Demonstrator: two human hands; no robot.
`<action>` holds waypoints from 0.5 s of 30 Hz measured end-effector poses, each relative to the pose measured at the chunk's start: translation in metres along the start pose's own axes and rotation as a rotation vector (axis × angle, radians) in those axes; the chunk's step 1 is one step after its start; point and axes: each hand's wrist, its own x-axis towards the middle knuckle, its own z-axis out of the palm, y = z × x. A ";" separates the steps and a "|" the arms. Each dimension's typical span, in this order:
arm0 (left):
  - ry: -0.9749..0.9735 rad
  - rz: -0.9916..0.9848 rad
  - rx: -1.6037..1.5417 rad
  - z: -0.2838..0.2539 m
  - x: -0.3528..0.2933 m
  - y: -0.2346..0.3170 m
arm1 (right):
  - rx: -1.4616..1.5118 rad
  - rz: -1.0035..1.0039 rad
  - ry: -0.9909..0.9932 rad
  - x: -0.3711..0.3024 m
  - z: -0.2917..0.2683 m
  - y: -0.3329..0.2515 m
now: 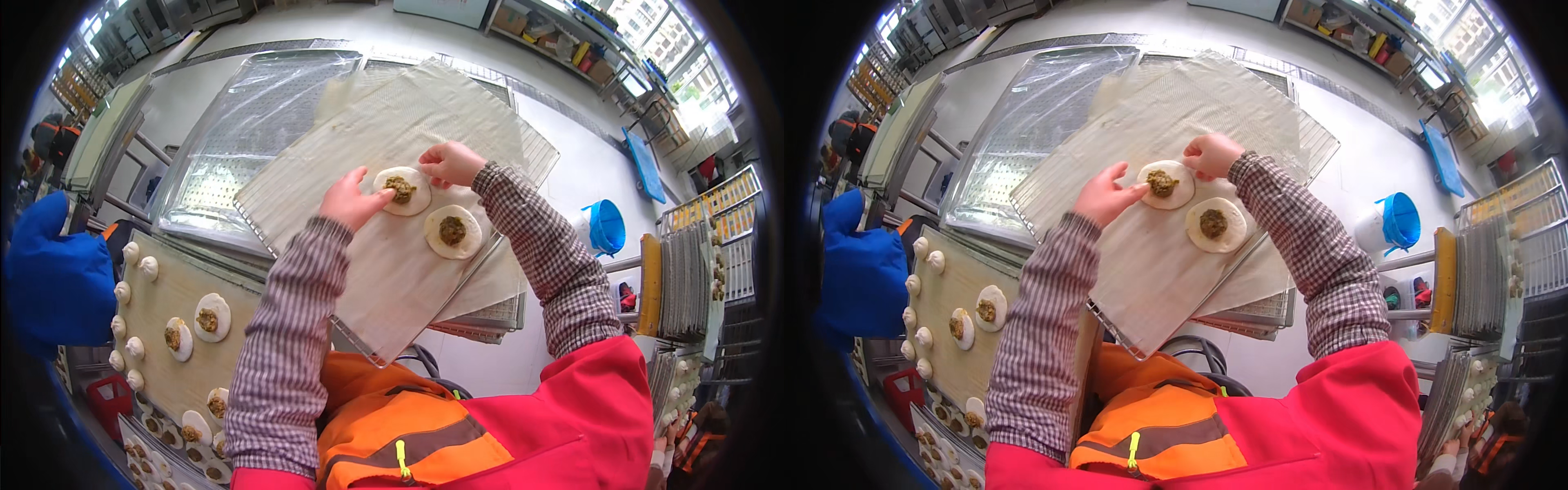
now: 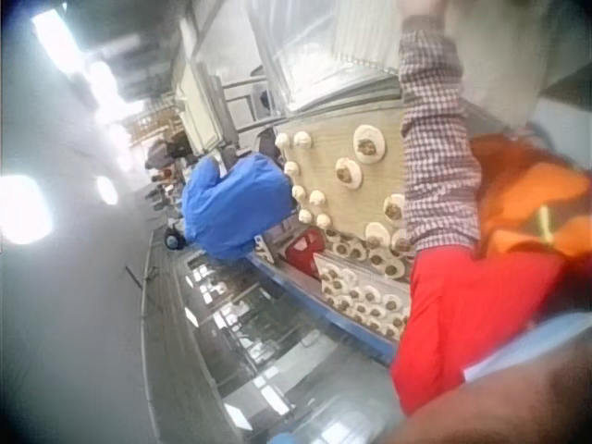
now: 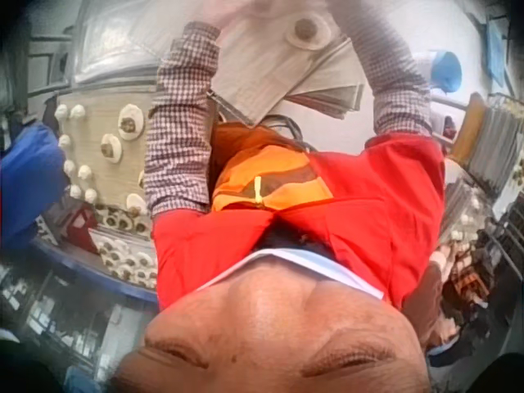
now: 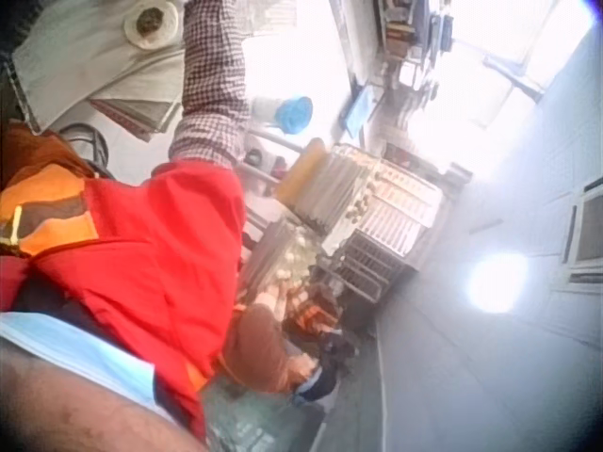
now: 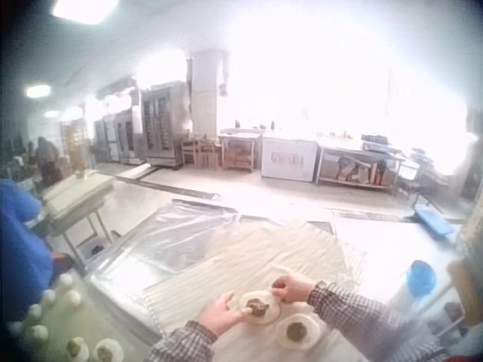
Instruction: The person repeatedly picks up flattened dough circles with filling from a conveyor belt, folds and pleats them into buns by hand, and places the finished buns onto a tray. The process is continuous and repetitive throughout the clip.
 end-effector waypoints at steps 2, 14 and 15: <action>-0.114 -0.059 0.163 0.017 0.029 0.007 | -0.044 -0.054 0.000 0.004 0.005 0.003; -0.211 -0.002 -0.136 0.015 0.017 0.019 | 0.235 -0.386 0.010 -0.020 0.001 -0.012; -0.198 -0.008 -0.203 0.012 0.012 0.022 | 0.279 -0.425 0.025 -0.025 0.000 -0.018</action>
